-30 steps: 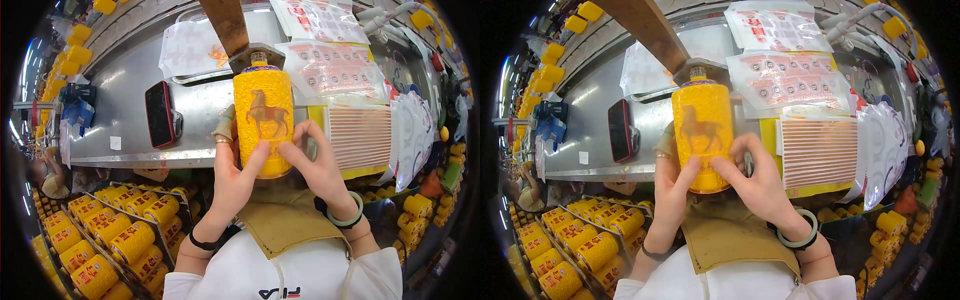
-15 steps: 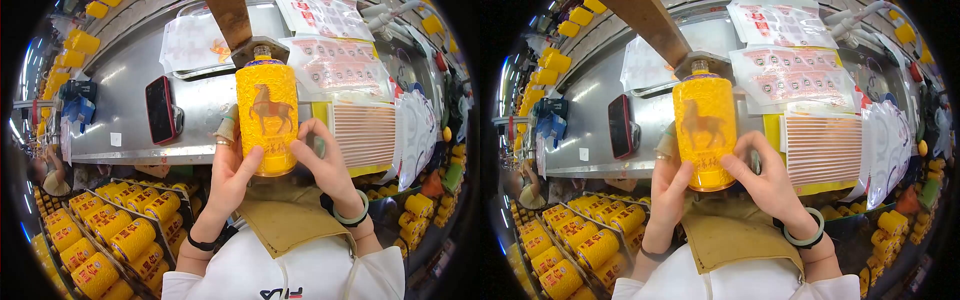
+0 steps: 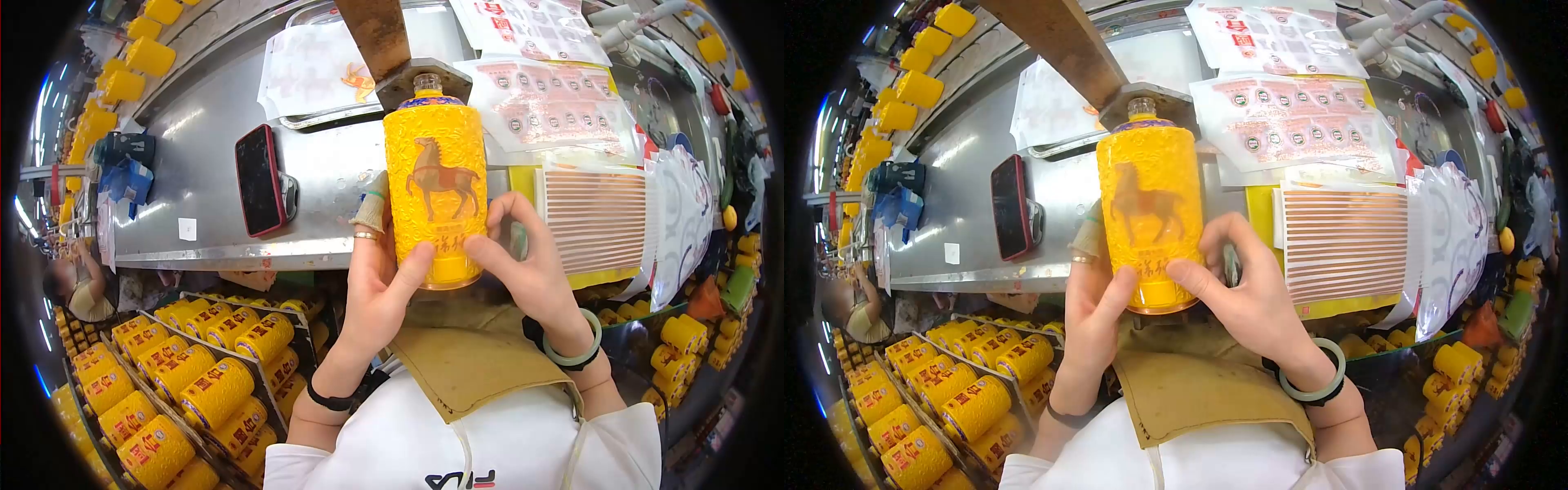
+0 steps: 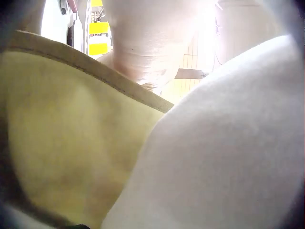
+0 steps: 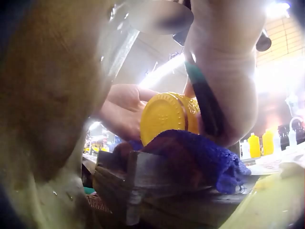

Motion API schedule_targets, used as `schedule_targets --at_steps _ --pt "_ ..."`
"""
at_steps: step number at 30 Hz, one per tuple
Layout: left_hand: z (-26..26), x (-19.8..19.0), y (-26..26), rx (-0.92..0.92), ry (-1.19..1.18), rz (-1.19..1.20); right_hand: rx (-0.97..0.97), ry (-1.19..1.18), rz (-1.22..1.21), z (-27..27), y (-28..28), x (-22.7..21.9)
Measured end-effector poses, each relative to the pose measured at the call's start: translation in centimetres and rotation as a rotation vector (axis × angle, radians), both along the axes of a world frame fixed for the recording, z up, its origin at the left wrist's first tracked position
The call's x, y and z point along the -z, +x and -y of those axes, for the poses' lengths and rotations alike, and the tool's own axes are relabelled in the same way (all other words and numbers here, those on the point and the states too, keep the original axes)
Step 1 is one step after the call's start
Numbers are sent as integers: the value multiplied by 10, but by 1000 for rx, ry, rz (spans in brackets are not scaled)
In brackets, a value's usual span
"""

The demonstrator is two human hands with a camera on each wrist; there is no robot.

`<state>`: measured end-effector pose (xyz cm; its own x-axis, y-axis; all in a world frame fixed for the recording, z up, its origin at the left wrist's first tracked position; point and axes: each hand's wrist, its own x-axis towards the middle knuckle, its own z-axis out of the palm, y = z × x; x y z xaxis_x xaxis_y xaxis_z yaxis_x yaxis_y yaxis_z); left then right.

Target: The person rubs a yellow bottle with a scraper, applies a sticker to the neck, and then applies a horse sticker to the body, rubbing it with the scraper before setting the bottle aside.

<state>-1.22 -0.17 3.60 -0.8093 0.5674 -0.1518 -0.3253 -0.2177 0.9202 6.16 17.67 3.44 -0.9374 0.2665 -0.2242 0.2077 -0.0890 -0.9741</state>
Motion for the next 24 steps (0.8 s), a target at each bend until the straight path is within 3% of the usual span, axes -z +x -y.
schedule_targets --at_steps 24 --pt "-1 0 2 -8 -21 -24 8 20 21 1 0 -2"
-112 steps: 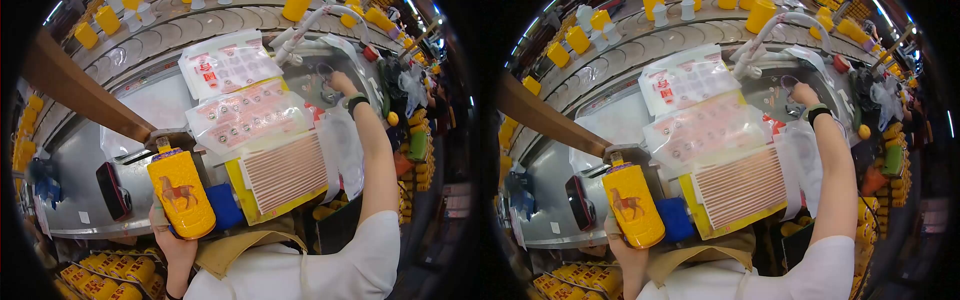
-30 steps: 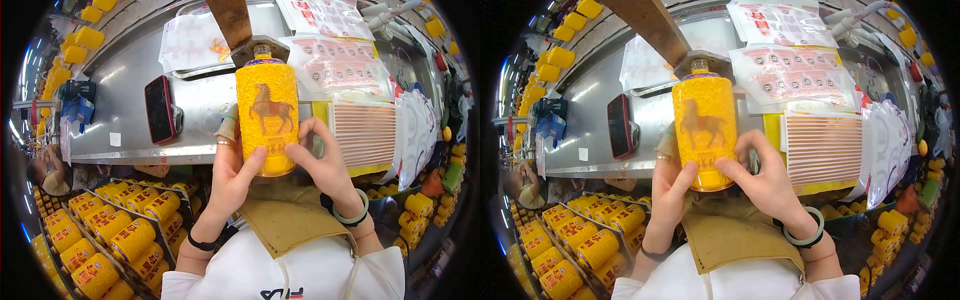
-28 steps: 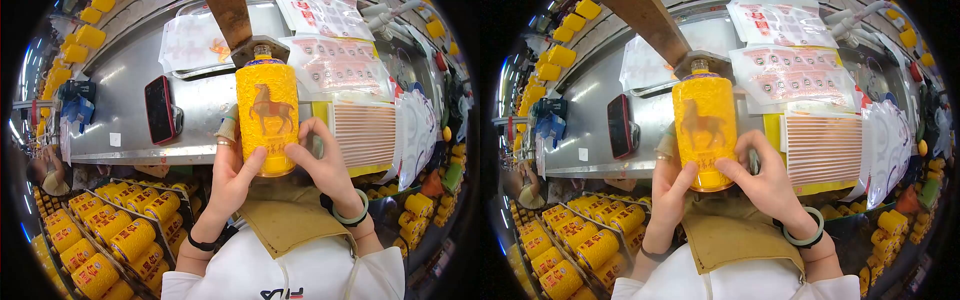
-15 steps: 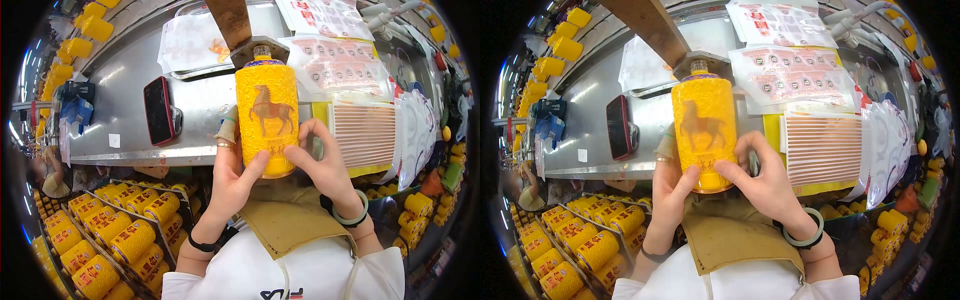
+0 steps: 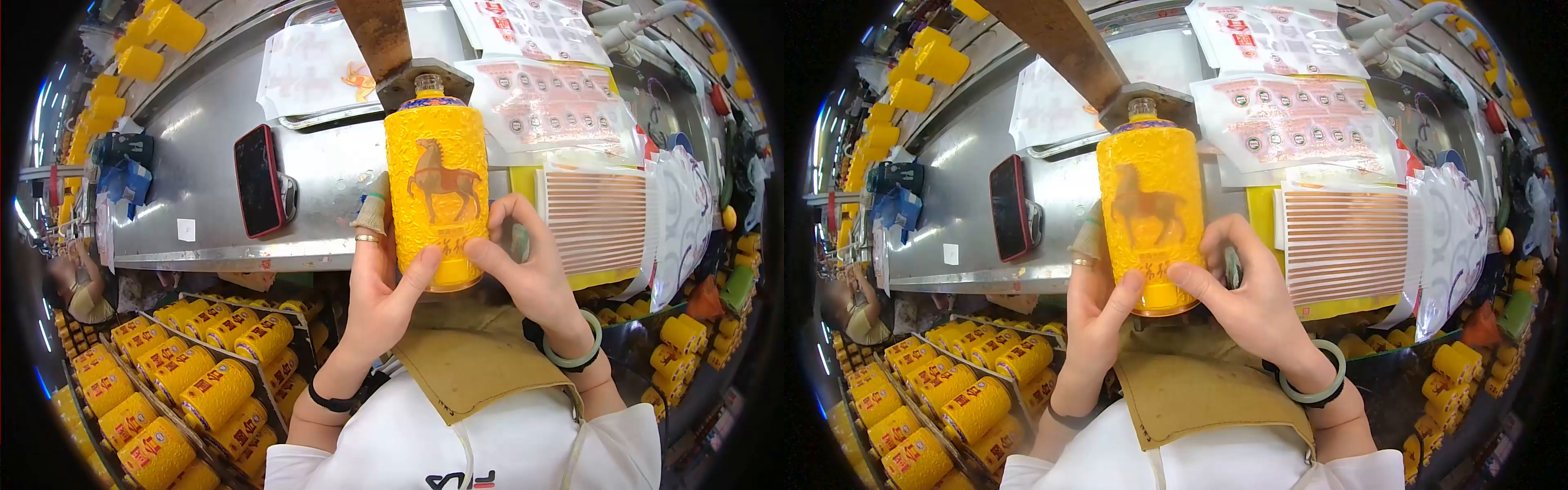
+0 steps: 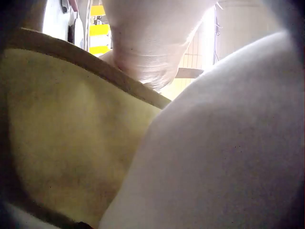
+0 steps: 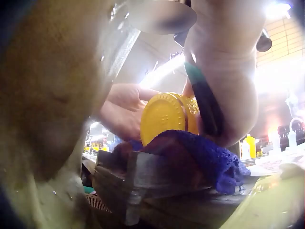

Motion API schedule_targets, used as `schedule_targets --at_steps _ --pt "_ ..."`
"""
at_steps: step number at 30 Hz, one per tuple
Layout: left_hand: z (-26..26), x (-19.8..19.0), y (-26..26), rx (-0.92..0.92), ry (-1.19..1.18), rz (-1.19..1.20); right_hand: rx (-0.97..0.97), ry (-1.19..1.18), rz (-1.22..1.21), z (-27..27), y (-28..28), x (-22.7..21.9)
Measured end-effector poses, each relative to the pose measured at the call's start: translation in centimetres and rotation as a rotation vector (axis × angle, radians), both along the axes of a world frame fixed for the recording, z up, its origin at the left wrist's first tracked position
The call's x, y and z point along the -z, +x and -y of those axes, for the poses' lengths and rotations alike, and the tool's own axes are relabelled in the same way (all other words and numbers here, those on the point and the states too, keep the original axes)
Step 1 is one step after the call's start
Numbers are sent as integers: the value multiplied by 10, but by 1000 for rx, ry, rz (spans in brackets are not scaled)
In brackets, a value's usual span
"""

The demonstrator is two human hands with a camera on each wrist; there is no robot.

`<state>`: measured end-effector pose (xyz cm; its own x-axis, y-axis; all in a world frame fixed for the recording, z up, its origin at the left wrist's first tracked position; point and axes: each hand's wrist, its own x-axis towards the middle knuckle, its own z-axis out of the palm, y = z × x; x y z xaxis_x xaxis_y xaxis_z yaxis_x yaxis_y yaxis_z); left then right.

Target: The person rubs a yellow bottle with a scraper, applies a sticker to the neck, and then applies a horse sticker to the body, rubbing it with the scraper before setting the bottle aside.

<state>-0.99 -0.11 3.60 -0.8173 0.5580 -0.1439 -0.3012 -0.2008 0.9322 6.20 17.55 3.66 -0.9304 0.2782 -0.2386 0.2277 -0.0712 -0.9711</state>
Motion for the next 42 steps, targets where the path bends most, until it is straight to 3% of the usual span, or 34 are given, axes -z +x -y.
schedule_targets --at_steps 10,15,16,17,20,21,23,24,29,31,35,38,40,41,42 --pt "-2 -1 2 -30 -18 16 2 -19 -6 -1 1 0" --pt "-8 0 5 -26 -66 -82 -8 -223 73 -22 -6 -25" --pt "-11 -1 6 -45 -92 -92 -26 -76 15 -26 -9 -33" --pt "-12 -1 8 -48 -91 -92 -29 -75 15 -27 -12 -33" --pt "-15 -4 10 -64 -133 -119 69 267 -338 -30 -23 -38" --pt "-15 -4 10 -69 -131 -119 63 268 -340 -32 -27 -46" --pt "-17 -3 11 -101 -99 -126 -274 690 -483 -35 -34 -63" --pt "-17 -3 11 -102 -99 -127 -304 762 -512 -30 -38 -66" --pt "-18 0 12 -117 -111 -132 -355 844 -490 -23 -48 -62" --pt "-18 -1 12 -106 -107 -131 -273 950 -572 -23 -50 -61" --pt "-17 -2 11 -80 -121 -172 -278 908 -618 -20 -45 -58" --pt "-18 0 12 -99 -133 -168 -205 889 -543 -22 -38 -53" --pt "-13 1 11 -75 -108 -119 -23 1048 -560 -27 -33 -51" --pt "-10 3 10 -53 -84 -71 -20 1050 -560 -25 -30 -49" --pt "-6 6 9 -49 -83 -71 28 912 -531 -21 -24 -48"
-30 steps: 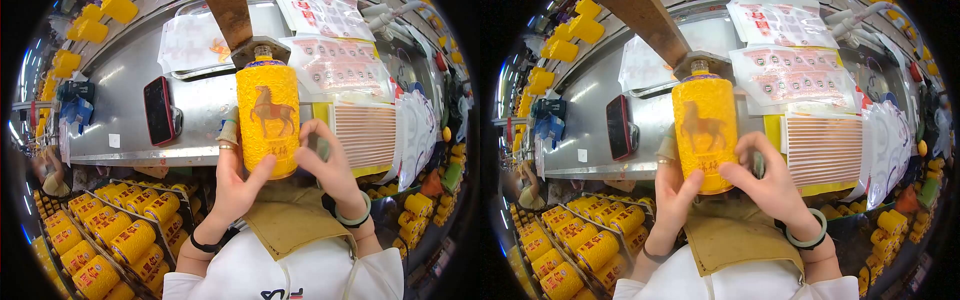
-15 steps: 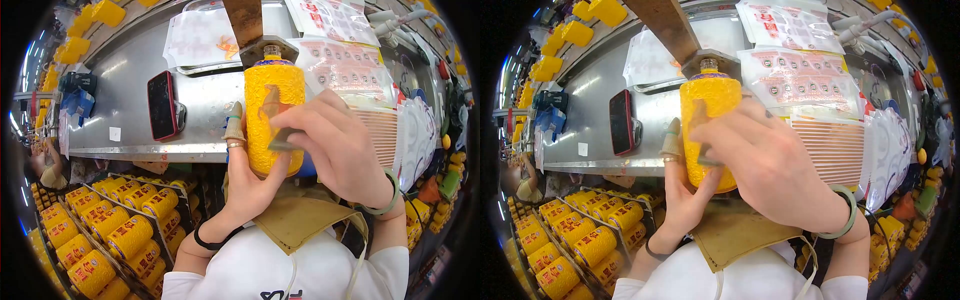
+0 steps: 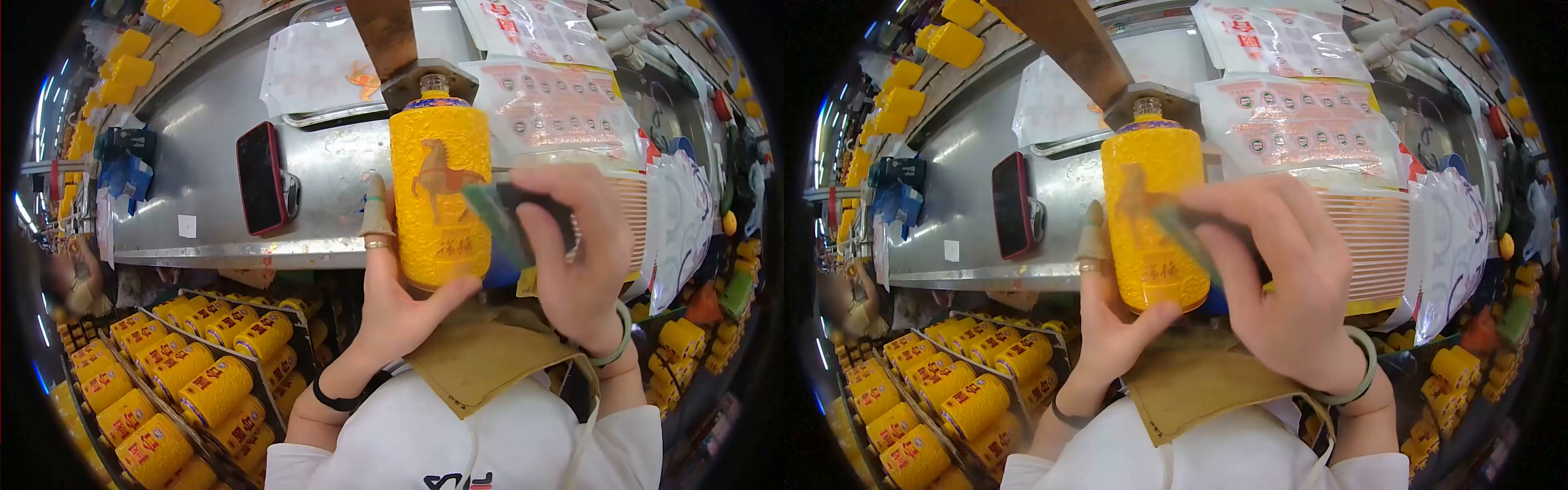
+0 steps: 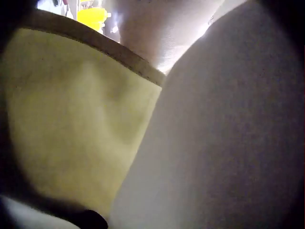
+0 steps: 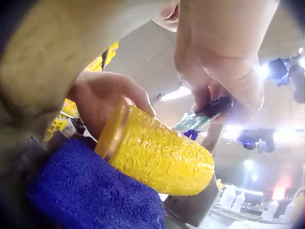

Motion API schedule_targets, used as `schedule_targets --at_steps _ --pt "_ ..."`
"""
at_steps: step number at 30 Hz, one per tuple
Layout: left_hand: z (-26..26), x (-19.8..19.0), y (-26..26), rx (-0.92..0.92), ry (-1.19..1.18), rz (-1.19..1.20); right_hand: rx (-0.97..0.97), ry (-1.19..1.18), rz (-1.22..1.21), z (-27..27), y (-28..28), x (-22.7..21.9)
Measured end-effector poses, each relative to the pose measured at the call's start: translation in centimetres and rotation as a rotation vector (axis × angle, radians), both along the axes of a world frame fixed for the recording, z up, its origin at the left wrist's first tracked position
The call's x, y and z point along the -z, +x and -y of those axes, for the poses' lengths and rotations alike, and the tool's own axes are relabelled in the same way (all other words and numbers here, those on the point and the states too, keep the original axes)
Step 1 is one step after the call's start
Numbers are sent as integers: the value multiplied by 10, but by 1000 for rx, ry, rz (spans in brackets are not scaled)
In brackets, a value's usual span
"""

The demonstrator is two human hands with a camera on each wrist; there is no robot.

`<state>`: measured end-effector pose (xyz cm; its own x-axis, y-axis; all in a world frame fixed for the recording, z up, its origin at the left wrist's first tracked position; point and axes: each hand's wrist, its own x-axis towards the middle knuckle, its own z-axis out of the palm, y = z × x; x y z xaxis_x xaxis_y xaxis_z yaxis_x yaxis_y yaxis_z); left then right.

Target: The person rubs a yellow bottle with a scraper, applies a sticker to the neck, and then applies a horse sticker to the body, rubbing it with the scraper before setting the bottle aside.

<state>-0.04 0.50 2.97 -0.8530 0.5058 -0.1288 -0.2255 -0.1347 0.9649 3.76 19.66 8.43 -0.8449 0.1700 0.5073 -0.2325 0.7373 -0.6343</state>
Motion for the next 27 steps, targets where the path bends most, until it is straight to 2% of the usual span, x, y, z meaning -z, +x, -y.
schedule_targets --at_steps 2,3,5,6,8,9,11,13,16,19,24,27 --pt "9 11 1 59 -56 -212 1 -269 113 11 15 4" --pt "12 14 1 63 -57 -211 -19 -319 194 15 20 7" --pt "16 17 -1 81 -159 -269 72 -344 294 19 29 18" --pt "14 16 1 45 -123 -177 73 -346 292 17 31 24" --pt "14 21 -1 -4 -126 -153 213 -222 224 10 36 33" --pt "13 23 -3 -51 -123 -132 263 -257 271 9 37 30" --pt "14 21 -2 -56 -157 -216 260 -334 282 9 40 24" --pt "16 18 0 -7 -279 -363 166 -522 238 20 41 14" --pt "13 13 2 -57 -363 -438 152 -500 287 23 40 16" --pt "10 16 2 -115 -325 -523 167 -508 297 26 39 20" --pt "7 12 3 -133 -355 -521 82 -460 289 32 32 14" --pt "11 11 2 -120 -413 -587 137 -491 335 32 36 17"
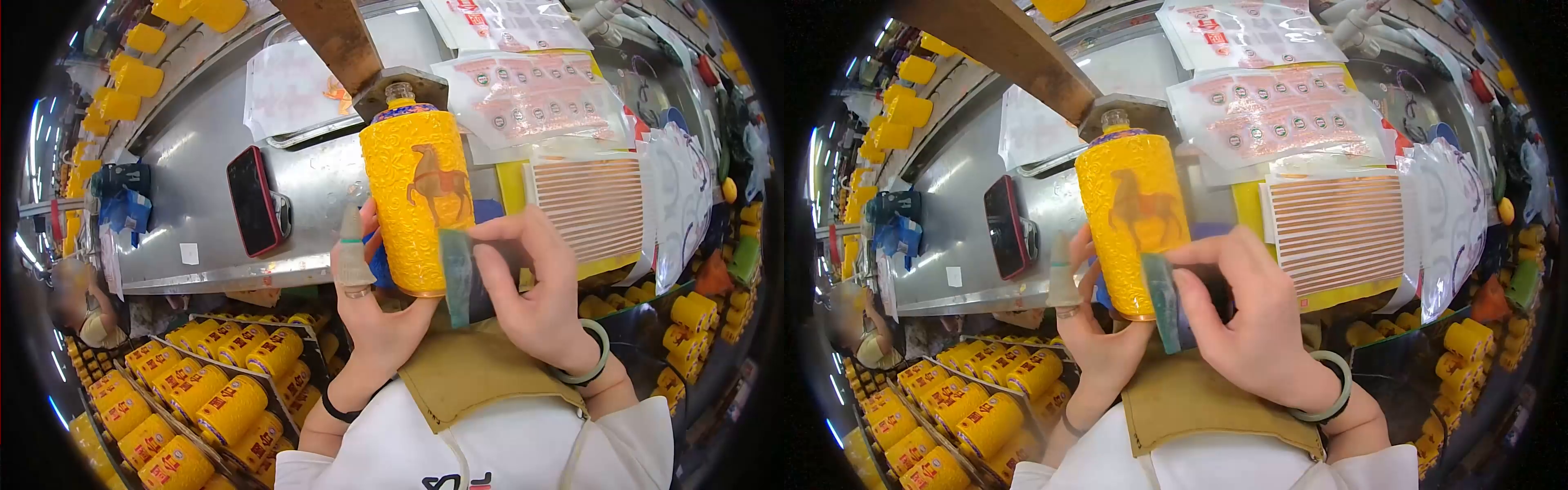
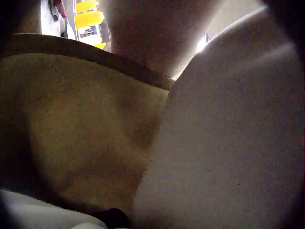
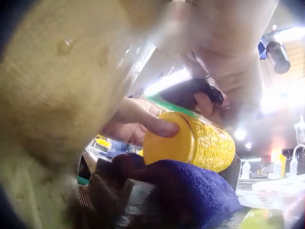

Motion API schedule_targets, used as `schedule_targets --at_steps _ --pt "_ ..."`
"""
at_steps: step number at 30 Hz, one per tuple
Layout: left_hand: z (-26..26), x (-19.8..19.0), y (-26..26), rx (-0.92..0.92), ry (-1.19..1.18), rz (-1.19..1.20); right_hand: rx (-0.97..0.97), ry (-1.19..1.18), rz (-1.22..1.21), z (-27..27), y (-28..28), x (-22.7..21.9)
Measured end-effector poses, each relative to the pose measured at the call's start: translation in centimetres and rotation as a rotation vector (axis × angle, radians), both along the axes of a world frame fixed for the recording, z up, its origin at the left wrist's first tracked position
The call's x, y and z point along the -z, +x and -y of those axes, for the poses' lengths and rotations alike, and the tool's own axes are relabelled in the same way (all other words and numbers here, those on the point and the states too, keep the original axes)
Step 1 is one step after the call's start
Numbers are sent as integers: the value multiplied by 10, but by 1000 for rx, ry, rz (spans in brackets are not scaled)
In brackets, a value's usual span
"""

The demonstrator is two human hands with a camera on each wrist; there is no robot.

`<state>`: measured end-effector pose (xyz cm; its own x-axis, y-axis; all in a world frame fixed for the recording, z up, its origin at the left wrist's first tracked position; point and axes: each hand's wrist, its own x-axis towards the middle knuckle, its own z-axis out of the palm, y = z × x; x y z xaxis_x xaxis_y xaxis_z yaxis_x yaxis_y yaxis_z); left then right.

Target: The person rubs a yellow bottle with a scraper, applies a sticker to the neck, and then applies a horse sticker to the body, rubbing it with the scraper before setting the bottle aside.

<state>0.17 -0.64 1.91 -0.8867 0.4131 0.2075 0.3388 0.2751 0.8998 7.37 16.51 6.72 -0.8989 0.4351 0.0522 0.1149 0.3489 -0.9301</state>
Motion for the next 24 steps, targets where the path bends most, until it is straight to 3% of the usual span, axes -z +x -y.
schedule_targets --at_steps 14,17,20,21,24 --pt "11 3 -2 77 21 22 147 4 30 -18 14 20" --pt "9 2 4 51 -116 -290 151 -53 -1 -17 12 21" --pt "5 2 8 33 -213 -372 128 -76 -2 -18 13 20" --pt "4 -6 5 91 -333 -506 105 -83 14 -19 13 20" --pt "-1 -11 6 79 -385 -526 109 -141 15 -16 12 19"
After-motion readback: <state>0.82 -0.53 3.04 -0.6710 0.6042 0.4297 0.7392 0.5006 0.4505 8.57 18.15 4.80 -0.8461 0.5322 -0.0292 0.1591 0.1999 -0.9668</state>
